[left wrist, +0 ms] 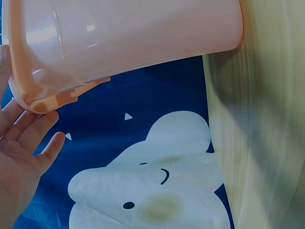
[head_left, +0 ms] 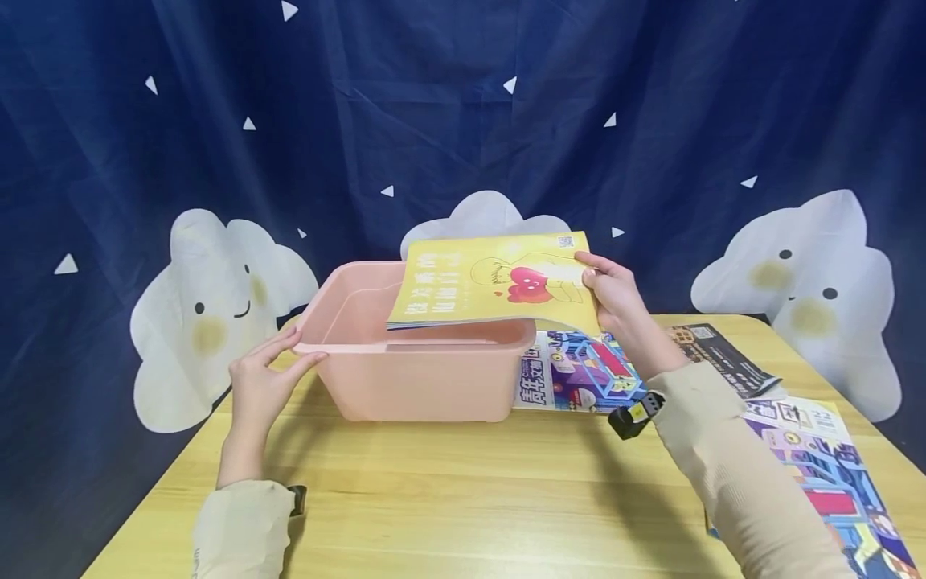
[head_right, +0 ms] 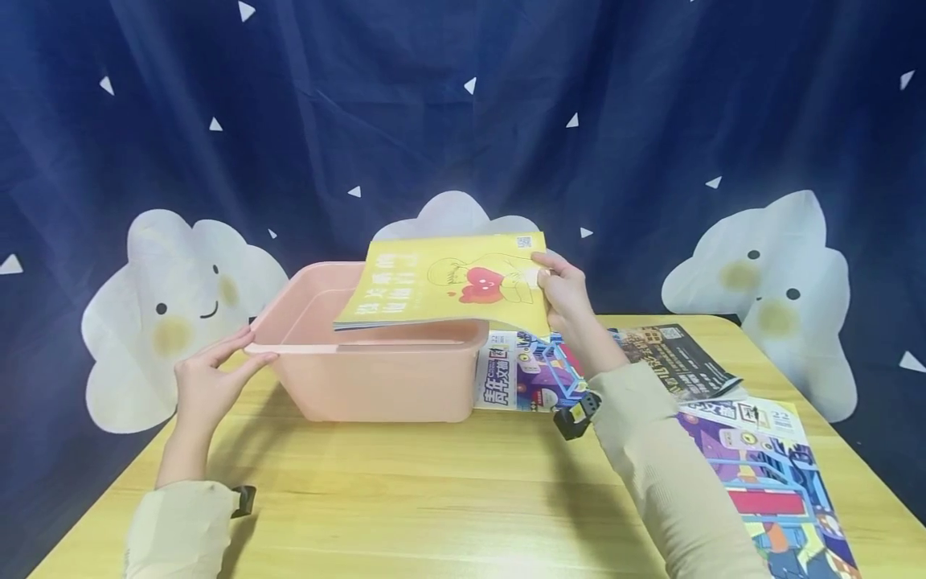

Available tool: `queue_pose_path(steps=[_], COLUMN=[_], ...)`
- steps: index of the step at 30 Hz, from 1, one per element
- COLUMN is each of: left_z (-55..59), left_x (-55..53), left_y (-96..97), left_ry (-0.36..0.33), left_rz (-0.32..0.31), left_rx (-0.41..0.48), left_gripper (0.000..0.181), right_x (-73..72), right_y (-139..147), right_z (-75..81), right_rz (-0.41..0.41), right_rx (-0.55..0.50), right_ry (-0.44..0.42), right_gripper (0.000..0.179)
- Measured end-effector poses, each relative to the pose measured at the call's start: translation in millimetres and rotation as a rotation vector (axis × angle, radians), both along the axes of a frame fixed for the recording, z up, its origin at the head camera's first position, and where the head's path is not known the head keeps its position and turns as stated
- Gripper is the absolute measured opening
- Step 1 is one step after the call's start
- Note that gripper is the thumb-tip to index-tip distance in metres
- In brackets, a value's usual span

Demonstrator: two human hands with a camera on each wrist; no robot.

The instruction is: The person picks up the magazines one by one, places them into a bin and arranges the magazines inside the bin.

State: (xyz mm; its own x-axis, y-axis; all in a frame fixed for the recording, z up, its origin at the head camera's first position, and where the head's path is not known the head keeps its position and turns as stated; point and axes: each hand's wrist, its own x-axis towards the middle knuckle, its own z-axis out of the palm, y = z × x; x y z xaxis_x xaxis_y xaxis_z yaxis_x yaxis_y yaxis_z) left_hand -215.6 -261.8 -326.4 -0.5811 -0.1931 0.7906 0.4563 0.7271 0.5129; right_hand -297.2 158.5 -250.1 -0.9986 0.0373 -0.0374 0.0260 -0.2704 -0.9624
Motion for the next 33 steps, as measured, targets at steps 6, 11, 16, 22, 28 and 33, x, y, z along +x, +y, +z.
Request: queue_pose_path(steps=[6,11,16,22,28,33], left_z=[0.2,0.4,-0.7,-0.6,0.0,0.5], left_x=[-1.0,-0.9,0.3,1.4,-0.3,-0.9], left_y=[0.4,0.5,0.4,-1.5,-1.3,-0.3], left_ry=[-0.006,-0.006,-0.005,-0.012,-0.004,-0.006], left_rz=[0.000,-0.002,-0.001,0.005,-0.012,-0.006], left_rx=[-0.006,-0.001,0.001,0.007,0.003,0.003], left_gripper=[0.042,0.042,0.042,0.042,0.042,0.042], right_x=[-8.1,-14.8,-19.1,-24.1,-26.0,-26.6], right_y=[-22.8,-41.1,-59.1,-82.1,-100.1,-107.4], right_z=[1.6,3.4,5.5,4.7,3.5,1.4], right_rz=[-0.012,-0.016,-0.033,-0.039,-0.039,-0.043], right_rx=[0.005,0.032,0.047,0.045,0.050,0.065], right_ry=[0.021,0.037,0.017,-0.003,-0.007,-0.036], right_gripper=[0.046,0.046,0.044,0.043,0.042,0.039])
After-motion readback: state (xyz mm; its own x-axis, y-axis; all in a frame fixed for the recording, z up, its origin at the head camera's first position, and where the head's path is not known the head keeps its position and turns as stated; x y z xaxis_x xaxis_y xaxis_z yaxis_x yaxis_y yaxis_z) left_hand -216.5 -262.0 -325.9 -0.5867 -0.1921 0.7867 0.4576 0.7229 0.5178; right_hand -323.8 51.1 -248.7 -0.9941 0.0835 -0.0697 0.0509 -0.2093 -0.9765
